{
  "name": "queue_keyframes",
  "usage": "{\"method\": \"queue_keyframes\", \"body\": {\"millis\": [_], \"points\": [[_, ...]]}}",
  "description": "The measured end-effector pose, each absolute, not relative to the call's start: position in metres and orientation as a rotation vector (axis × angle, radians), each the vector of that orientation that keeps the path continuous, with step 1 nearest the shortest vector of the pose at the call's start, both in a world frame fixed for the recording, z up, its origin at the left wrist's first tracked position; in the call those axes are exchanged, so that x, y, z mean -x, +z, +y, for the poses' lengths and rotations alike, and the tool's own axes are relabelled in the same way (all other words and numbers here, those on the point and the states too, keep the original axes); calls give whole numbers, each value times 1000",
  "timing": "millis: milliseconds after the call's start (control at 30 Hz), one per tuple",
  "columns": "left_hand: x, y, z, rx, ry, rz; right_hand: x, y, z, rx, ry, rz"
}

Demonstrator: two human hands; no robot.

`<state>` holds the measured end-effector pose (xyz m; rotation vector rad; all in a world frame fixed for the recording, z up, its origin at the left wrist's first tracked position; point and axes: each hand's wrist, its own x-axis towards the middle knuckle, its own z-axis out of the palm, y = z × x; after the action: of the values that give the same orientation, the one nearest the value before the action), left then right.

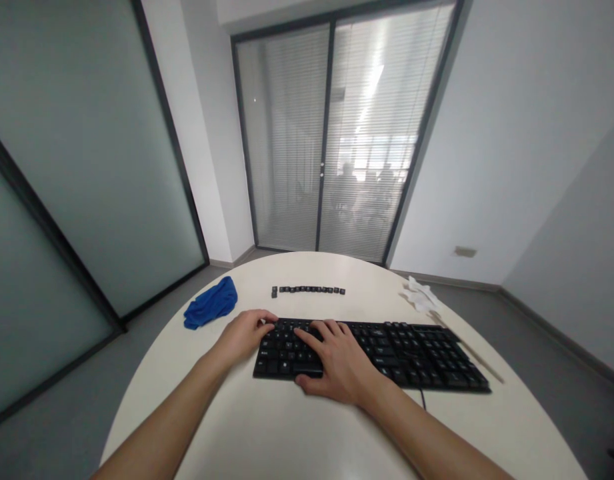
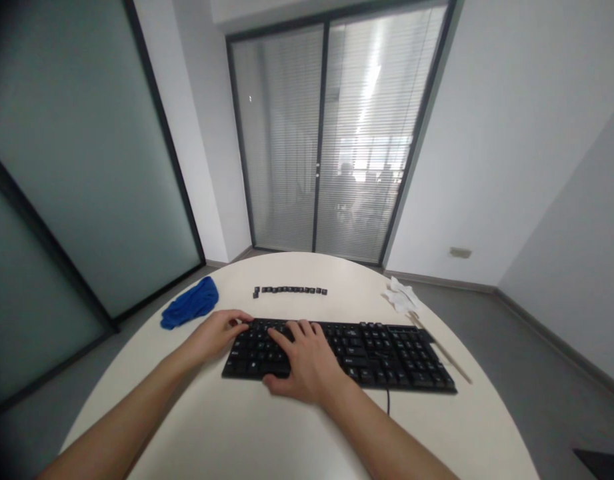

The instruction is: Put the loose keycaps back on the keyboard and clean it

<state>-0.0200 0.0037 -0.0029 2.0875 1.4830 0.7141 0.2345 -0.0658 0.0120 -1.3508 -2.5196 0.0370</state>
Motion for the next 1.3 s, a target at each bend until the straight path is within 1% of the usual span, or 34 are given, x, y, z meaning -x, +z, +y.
{"method": "queue_keyframes", "body": {"millis": [233,633,967,1300], "points": [[20,1,0,-2155,723,1492,-234,12,-66,1357,15,-2525],[18,15,-9,-2372,640,1400,-235,10,-65,1351,14,-2524],[21,3,6,-1985,798,1304,-234,12,-65,1350,28,-2526],[21,1,6,-1942,842,1275,-234,10,-65,1344,11,-2517]]}}
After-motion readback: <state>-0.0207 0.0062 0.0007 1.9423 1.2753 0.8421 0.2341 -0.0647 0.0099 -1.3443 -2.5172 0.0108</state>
